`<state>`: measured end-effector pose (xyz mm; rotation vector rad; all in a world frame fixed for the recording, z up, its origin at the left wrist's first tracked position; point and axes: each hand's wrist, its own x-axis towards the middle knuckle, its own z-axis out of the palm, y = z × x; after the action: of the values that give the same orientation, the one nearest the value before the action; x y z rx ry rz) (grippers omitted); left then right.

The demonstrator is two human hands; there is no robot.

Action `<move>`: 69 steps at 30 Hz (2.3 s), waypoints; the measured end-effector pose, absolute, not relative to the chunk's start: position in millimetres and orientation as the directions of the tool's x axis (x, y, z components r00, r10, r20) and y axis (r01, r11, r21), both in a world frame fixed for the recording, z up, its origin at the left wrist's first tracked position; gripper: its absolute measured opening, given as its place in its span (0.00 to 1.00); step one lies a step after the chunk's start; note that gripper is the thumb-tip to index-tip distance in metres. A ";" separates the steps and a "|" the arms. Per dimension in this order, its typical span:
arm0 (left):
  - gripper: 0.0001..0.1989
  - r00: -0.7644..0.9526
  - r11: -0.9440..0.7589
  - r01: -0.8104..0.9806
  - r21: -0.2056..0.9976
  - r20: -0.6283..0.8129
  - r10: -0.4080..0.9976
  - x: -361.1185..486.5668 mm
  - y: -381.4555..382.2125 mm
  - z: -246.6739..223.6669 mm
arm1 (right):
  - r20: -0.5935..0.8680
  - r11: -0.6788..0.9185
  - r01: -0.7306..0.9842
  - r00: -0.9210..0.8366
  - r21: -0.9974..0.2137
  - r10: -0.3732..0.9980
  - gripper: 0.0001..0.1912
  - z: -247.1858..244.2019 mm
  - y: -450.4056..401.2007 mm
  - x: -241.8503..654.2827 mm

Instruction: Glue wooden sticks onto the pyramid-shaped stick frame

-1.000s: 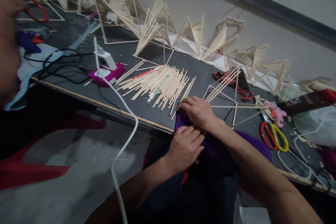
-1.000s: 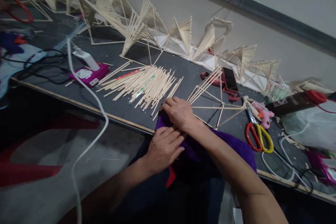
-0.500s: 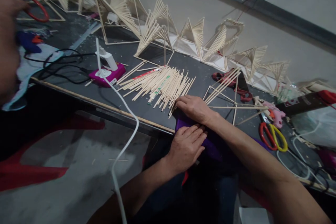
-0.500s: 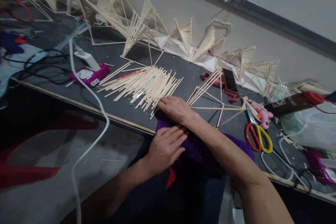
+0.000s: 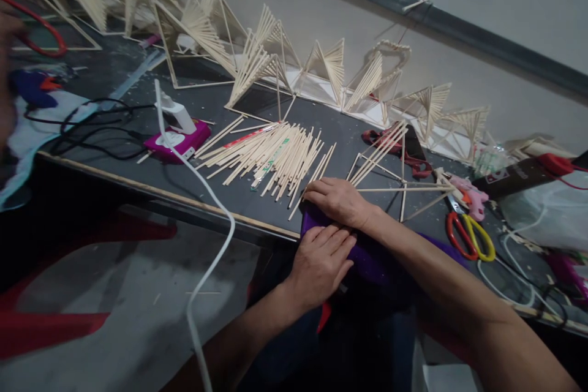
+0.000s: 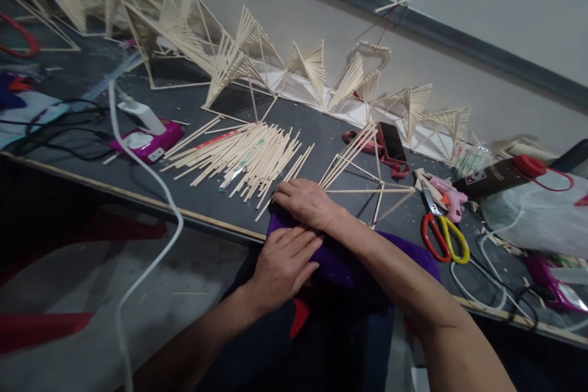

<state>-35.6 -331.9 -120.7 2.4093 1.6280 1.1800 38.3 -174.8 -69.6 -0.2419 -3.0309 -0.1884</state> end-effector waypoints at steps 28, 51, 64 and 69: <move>0.18 0.237 -0.461 0.809 0.364 0.516 0.823 -37.2 -328.2 -110.6 | 0.342 0.985 0.167 -0.929 0.043 0.142 0.09 -30.0 -181.0 26.4; 0.18 -0.193 0.061 0.215 0.975 -0.019 0.981 -60.8 -202.4 -31.5 | 0.223 0.225 -0.230 0.034 -0.947 0.974 0.05 16.7 -70.5 180.7; 0.17 0.087 0.214 0.035 0.976 -0.216 0.972 -56.2 -166.2 -45.6 | 0.137 0.134 -0.121 -0.015 -0.984 0.990 0.03 -19.2 -66.9 160.0; 0.13 0.117 0.245 -0.031 0.969 -0.240 0.964 -53.4 -162.7 -47.6 | 0.142 0.142 -0.092 0.008 -0.986 0.990 0.02 -20.3 -66.3 158.8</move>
<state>-53.4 -162.7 -47.6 1.0473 1.2014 0.9689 158.8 -66.3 -20.3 -1.0384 -1.2043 1.1451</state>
